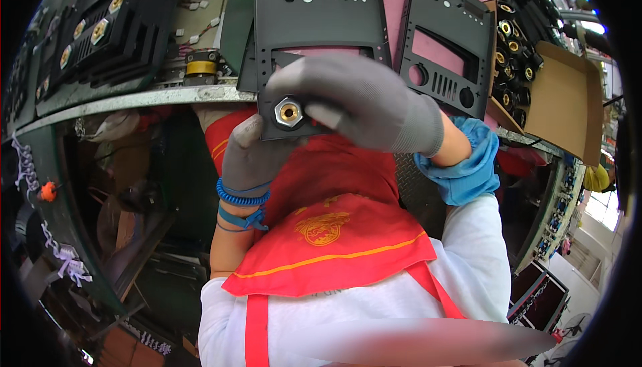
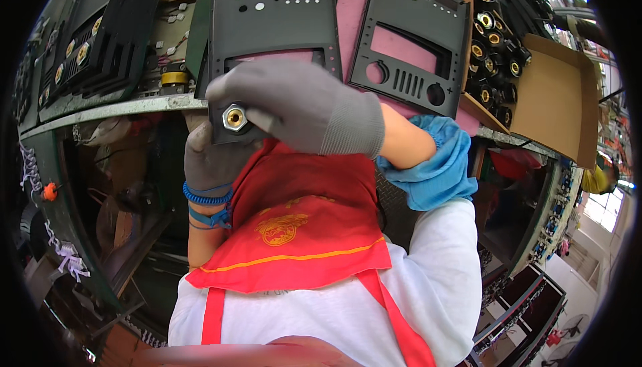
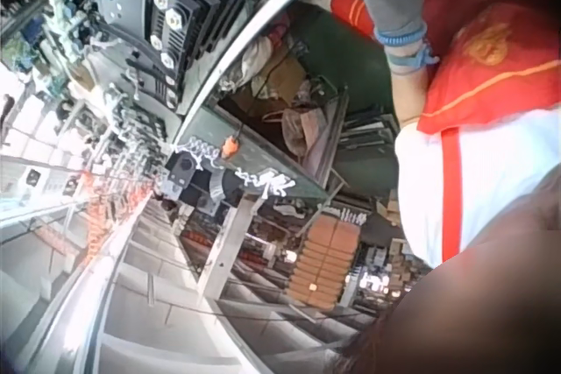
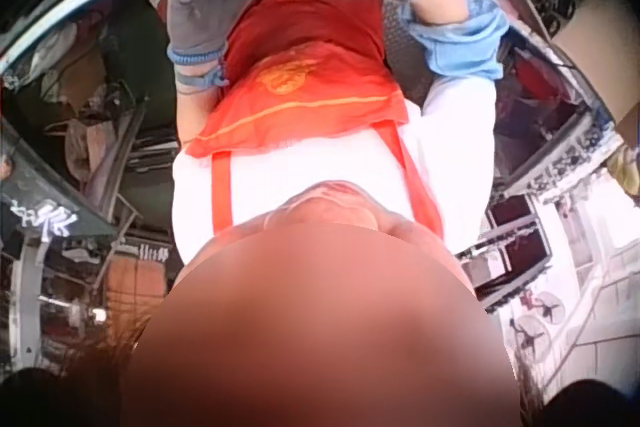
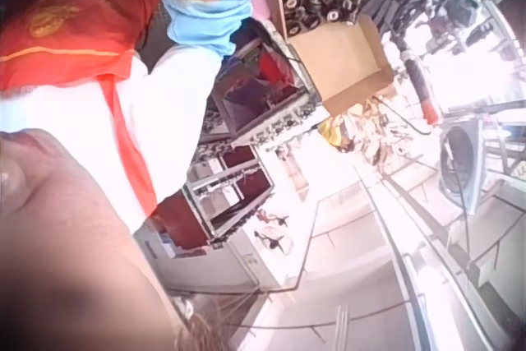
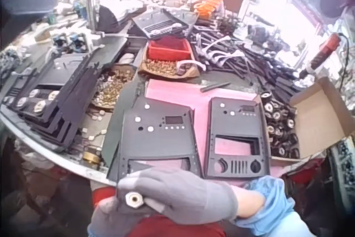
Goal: Assembling electrical connector components onto plastic panels at a workshop workstation.
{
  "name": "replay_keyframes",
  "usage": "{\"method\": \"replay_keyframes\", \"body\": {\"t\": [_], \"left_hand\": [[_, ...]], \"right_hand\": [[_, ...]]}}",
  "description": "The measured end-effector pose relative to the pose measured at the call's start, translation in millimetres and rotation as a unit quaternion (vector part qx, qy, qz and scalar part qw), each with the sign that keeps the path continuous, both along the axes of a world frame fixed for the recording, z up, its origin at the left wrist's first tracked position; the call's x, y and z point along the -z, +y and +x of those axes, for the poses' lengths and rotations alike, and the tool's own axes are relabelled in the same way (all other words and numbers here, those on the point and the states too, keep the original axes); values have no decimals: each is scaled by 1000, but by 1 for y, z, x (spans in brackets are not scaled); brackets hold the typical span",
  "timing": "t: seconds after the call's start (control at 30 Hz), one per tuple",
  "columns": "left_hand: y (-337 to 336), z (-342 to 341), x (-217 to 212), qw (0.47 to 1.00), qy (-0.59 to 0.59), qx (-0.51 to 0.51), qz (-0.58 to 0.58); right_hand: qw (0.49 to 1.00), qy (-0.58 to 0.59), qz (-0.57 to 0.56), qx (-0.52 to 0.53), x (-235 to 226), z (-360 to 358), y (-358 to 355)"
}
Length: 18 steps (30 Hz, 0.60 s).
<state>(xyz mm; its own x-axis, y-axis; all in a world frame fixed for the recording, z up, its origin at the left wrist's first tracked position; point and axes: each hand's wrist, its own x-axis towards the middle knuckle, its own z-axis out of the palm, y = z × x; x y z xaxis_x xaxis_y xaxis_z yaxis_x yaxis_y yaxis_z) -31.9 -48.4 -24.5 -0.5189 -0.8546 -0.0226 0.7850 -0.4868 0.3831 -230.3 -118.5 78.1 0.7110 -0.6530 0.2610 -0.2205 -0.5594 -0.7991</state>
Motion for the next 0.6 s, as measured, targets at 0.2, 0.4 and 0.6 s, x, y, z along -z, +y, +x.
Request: {"method": "replay_keyframes", "body": {"t": [0.2,0.4,0.6], "left_hand": [[-2,2,-16,998,-17,-31,48],[3,6,-9,999,-15,-14,48],[-1,5,-16,995,24,-27,89]], "right_hand": [[986,76,145,-10,-16,-1,2],[998,8,0,61,-4,9,4],[997,18,45,52,-12,6,16]]}}
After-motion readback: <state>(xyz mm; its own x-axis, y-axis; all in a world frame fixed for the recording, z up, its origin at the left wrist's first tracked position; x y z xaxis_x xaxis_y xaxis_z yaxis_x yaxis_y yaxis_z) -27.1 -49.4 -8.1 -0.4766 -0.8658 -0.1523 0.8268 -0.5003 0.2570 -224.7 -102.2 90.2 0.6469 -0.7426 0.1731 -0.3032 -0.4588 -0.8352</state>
